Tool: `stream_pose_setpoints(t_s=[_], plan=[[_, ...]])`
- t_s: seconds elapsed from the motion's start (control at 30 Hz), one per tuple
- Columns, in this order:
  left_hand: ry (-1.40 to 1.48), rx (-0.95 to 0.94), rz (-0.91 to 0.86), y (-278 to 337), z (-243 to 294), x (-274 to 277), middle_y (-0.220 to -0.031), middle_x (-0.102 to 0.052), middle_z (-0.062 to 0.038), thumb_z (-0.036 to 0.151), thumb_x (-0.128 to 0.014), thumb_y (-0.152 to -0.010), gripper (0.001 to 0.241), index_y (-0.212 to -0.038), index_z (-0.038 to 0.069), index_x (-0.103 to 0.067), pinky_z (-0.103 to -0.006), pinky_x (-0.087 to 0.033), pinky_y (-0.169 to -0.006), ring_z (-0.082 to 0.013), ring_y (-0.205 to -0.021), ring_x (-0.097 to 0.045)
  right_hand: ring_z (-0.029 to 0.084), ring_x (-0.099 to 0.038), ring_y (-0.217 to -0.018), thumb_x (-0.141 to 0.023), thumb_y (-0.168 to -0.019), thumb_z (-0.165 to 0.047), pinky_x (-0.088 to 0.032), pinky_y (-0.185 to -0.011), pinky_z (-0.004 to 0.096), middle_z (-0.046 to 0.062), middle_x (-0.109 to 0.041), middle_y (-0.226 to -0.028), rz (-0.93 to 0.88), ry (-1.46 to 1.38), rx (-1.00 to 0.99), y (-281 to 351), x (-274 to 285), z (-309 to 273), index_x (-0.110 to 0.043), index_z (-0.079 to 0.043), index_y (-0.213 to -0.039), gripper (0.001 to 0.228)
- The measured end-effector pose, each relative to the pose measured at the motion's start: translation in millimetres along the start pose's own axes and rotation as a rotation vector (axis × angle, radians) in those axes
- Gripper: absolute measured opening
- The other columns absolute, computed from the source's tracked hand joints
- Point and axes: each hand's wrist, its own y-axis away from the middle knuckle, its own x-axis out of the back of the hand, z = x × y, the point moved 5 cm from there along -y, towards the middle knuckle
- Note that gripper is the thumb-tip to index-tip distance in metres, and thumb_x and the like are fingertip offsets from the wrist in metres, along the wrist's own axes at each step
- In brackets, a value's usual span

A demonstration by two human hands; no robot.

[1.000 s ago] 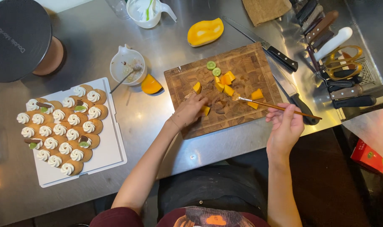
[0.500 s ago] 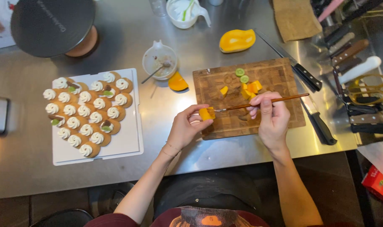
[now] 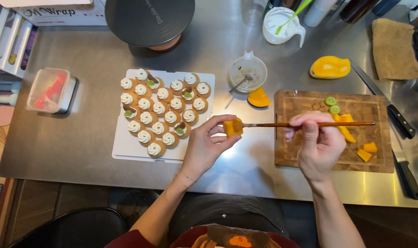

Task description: Preparing mango pieces and chocolates to decorate a heart-shaped arrangement of cupcakes, and applying a glaze to the fruit.

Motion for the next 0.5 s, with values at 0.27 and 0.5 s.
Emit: stream_pose_setpoints(t_s=[0.27, 0.5], plan=[[-0.135, -0.048, -0.022, 8, 22, 67, -0.118, -0.073, -0.009, 0.005, -0.079, -0.087, 0.04, -0.125, 0.003, -0.065, -0.0268, -0.067, -0.083, -0.0146, -0.1, -0.074, 0.013, -0.064, -0.078, -0.052, -0.123, -0.02, -0.055, -0.071, 0.025, 0.01, -0.066, -0.094, 0.032, 0.044, -0.009, -4, -48, -2, -0.057, 0.003, -0.109, 0.028], [-0.192, -0.093, -0.101, 17, 33, 107, -0.119, -0.074, -0.008, 0.008, -0.08, -0.087, 0.039, -0.123, 0.004, -0.066, -0.0278, -0.068, -0.084, -0.0151, -0.104, -0.075, 0.014, -0.067, -0.076, -0.053, -0.117, -0.017, -0.056, -0.063, 0.027, 0.01, -0.066, -0.093, -0.085, -0.015, -0.163, -34, -121, -15, -0.059, 0.003, -0.107, 0.024]])
